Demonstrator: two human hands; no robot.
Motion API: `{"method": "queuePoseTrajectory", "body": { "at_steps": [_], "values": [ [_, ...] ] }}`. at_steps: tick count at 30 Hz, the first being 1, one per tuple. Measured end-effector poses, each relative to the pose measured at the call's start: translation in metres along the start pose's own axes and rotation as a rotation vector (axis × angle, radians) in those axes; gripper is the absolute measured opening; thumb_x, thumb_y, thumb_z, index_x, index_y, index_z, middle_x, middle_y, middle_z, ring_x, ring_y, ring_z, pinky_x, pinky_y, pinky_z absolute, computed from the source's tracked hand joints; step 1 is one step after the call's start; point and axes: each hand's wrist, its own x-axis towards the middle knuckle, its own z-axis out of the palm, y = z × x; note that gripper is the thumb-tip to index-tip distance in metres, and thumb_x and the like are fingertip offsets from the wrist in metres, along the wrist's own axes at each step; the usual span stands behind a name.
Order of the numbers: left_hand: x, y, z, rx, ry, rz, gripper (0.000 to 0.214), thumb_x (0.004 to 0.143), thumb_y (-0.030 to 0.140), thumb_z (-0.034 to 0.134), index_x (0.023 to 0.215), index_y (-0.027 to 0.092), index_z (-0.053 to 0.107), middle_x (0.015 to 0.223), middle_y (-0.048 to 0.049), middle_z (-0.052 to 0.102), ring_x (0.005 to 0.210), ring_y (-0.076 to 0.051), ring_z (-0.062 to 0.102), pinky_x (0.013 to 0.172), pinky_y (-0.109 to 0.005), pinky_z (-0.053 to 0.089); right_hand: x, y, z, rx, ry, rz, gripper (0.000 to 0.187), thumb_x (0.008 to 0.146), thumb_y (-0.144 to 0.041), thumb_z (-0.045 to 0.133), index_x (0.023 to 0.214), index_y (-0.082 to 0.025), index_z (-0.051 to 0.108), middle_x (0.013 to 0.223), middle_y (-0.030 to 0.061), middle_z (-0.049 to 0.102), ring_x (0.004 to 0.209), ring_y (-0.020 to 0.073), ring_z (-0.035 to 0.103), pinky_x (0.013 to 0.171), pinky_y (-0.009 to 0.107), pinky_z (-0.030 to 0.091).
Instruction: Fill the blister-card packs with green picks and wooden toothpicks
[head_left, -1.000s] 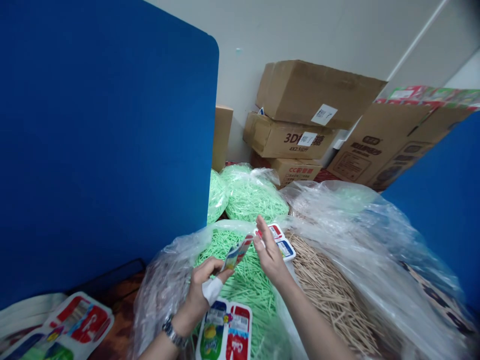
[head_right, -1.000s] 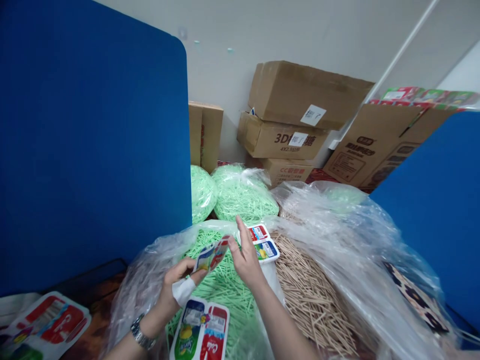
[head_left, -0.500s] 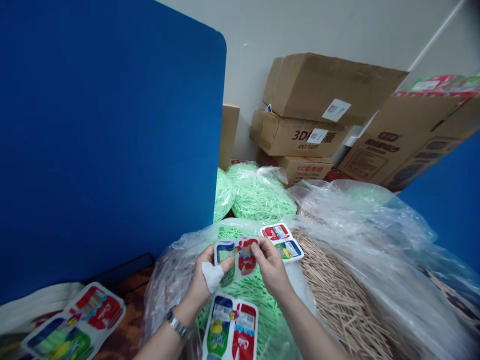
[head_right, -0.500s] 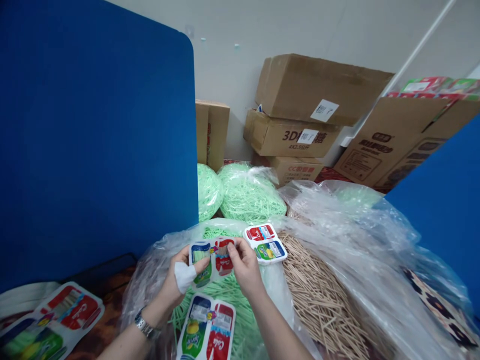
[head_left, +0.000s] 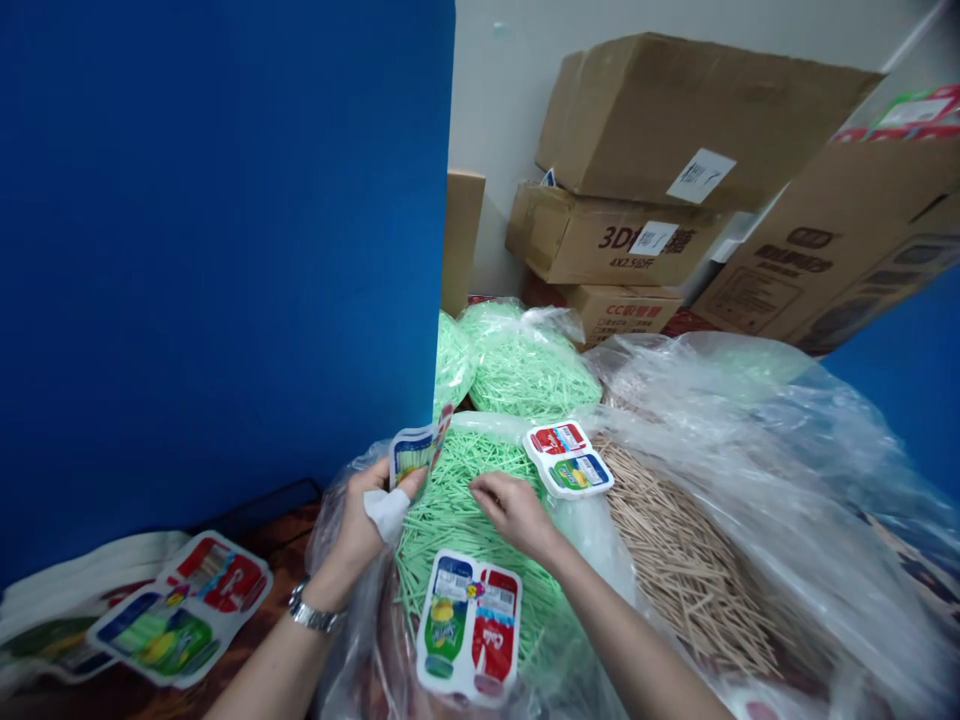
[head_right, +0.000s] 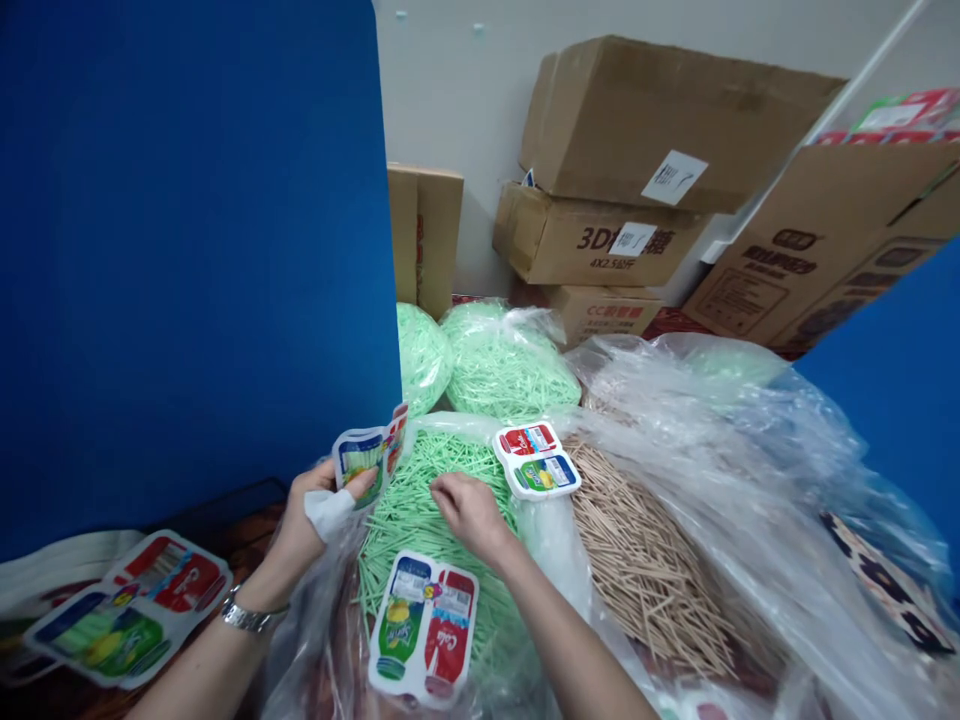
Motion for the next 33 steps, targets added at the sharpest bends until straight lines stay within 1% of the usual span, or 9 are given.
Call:
{"method": "queuePoseTrajectory", "body": {
  "at_steps": [2,5,11,14,18,21,24,29,33],
  "values": [
    [0.0,-0.001,-0.004,0.005,0.028,0.001,0.024,0.075,0.034,0.07,0.092,0.016,0.071,0.084,-0.0039,0.074,0.072,-0.02,0.065,0.066,-0.027,0.05,-0.002,0.0,0.004,-0.219,-0.079,-0.037,0.019,0.09,-0.021,0.047,0.086,-0.02,0.066,0.08,0.0038,0.064,0.075,0.0166,0.06,0.069,0.026,0.043],
    [0.0,-0.004,-0.006,0.004,0.049,0.0,0.026,0.075,0.035,0.07,0.092,0.016,0.071,0.084,-0.0043,0.073,0.071,-0.02,0.064,0.065,-0.028,0.05,-0.004,0.004,0.004,-0.407,-0.074,-0.014,0.019,0.091,-0.019,0.046,0.089,-0.02,0.065,0.084,0.0049,0.063,0.078,0.0173,0.059,0.07,0.025,0.043],
    [-0.001,-0.003,-0.003,0.043,0.052,-0.033,0.023,0.072,0.033,0.071,0.088,0.017,0.073,0.079,-0.0031,0.073,0.069,-0.019,0.063,0.063,-0.026,0.049,-0.008,0.014,-0.006,-0.455,-0.084,0.009,0.018,0.092,-0.021,0.047,0.094,-0.02,0.065,0.085,0.0046,0.063,0.081,0.0175,0.059,0.071,0.026,0.043],
    [-0.002,-0.001,0.001,0.032,0.042,-0.034,0.023,0.072,0.032,0.071,0.087,0.015,0.072,0.078,-0.0031,0.073,0.067,-0.019,0.063,0.061,-0.026,0.048,-0.008,0.004,0.007,-0.554,-0.206,-0.138,0.014,0.09,-0.024,0.052,0.092,-0.023,0.066,0.087,0.0048,0.064,0.086,0.0202,0.057,0.073,0.029,0.043],
    [-0.004,-0.002,0.006,0.01,0.027,-0.002,0.019,0.073,0.03,0.07,0.083,0.014,0.071,0.074,-0.0031,0.071,0.065,-0.018,0.062,0.06,-0.025,0.048,-0.002,-0.015,0.038,-0.694,-0.398,-0.371,0.011,0.087,-0.018,0.054,0.086,-0.019,0.065,0.085,0.0071,0.064,0.086,0.0216,0.055,0.069,0.031,0.044],
    [-0.005,-0.005,0.006,-0.001,0.012,-0.01,0.019,0.073,0.031,0.07,0.081,0.013,0.071,0.074,-0.0036,0.071,0.065,-0.018,0.062,0.059,-0.025,0.048,0.002,-0.023,0.054,-0.746,-0.422,-0.421,0.012,0.087,-0.018,0.054,0.083,-0.015,0.065,0.086,0.0089,0.064,0.085,0.0233,0.056,0.068,0.034,0.045],
    [-0.006,-0.011,0.005,-0.071,-0.04,-0.063,0.023,0.073,0.033,0.071,0.082,0.013,0.07,0.076,-0.0051,0.072,0.066,-0.019,0.063,0.062,-0.027,0.05,0.003,-0.025,0.059,-0.753,-0.409,-0.475,0.015,0.088,-0.017,0.051,0.082,-0.015,0.065,0.083,0.0091,0.065,0.083,0.0237,0.056,0.068,0.036,0.046],
    [-0.006,-0.014,0.004,-0.223,-0.087,-0.134,0.027,0.072,0.035,0.072,0.087,0.012,0.07,0.079,-0.0072,0.072,0.065,-0.018,0.063,0.062,-0.028,0.05,-0.001,-0.025,0.05,-0.761,-0.365,-0.444,0.015,0.086,-0.011,0.049,0.089,-0.015,0.063,0.087,0.011,0.066,0.082,0.024,0.058,0.07,0.038,0.046],
    [-0.006,-0.006,0.003,-0.115,-0.133,-0.121,0.029,0.075,0.041,0.066,0.079,0.013,0.067,0.066,-0.0024,0.064,0.057,-0.015,0.055,0.055,-0.025,0.044,-0.008,-0.023,0.009,-0.675,-0.369,-0.298,0.019,0.081,-0.004,0.049,0.089,-0.017,0.061,0.082,0.0078,0.066,0.077,0.0206,0.06,0.067,0.031,0.046]
  ]
}}
